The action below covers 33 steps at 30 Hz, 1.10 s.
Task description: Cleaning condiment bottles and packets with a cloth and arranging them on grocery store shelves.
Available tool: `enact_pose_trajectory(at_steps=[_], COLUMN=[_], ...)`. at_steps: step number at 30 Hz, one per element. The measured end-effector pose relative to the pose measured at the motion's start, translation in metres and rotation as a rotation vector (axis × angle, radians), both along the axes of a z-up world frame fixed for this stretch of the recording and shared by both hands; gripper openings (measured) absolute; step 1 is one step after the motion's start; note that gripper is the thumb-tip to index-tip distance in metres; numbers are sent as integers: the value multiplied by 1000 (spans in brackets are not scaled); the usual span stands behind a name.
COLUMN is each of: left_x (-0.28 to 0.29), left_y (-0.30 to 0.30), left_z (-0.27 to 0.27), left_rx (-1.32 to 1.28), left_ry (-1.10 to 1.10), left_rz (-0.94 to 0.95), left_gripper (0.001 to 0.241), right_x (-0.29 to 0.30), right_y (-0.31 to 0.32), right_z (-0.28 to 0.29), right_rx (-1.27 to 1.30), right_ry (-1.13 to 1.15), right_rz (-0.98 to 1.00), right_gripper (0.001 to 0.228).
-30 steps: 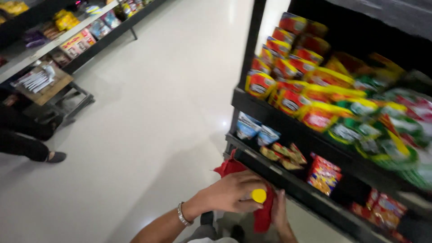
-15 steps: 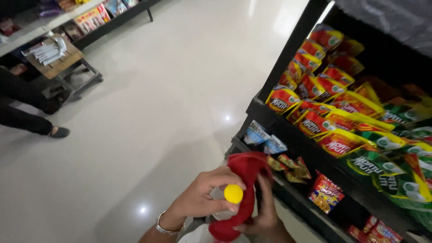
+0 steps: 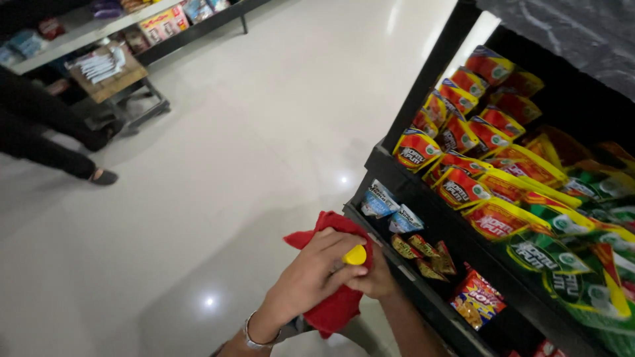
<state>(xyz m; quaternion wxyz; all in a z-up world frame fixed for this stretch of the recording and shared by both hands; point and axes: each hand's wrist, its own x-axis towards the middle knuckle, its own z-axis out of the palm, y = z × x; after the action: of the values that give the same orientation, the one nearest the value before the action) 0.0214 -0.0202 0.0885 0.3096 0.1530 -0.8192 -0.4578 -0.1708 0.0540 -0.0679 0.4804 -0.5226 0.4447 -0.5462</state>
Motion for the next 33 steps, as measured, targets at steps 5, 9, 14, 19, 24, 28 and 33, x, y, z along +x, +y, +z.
enact_pose_trajectory(at_steps=[5, 9, 14, 19, 24, 28, 33], left_x=[-2, 5, 33, 67, 77, 80, 36], left_y=[1, 29, 52, 83, 109, 107, 129], left_z=[-18, -45, -48, -87, -78, -100, -297], left_rx=[146, 38, -335, -52, 195, 456, 697], left_ry=[-118, -29, 26, -226, -250, -106, 245], left_rz=[185, 422, 790, 702, 533, 209, -397], left_gripper=[34, 28, 32, 76, 106, 100, 93], right_x=[28, 42, 43, 45, 50, 29, 30], right_y=[-9, -3, -11, -2, 31, 44, 14], right_z=[8, 10, 9, 98, 114, 126, 128], right_rx=[205, 398, 400, 539, 224, 165, -144], right_ry=[-563, -592, -577, -584, -553, -513, -673], right_rz=[23, 16, -22, -365, -340, -86, 839], right_gripper=[75, 63, 60, 59, 64, 73, 76])
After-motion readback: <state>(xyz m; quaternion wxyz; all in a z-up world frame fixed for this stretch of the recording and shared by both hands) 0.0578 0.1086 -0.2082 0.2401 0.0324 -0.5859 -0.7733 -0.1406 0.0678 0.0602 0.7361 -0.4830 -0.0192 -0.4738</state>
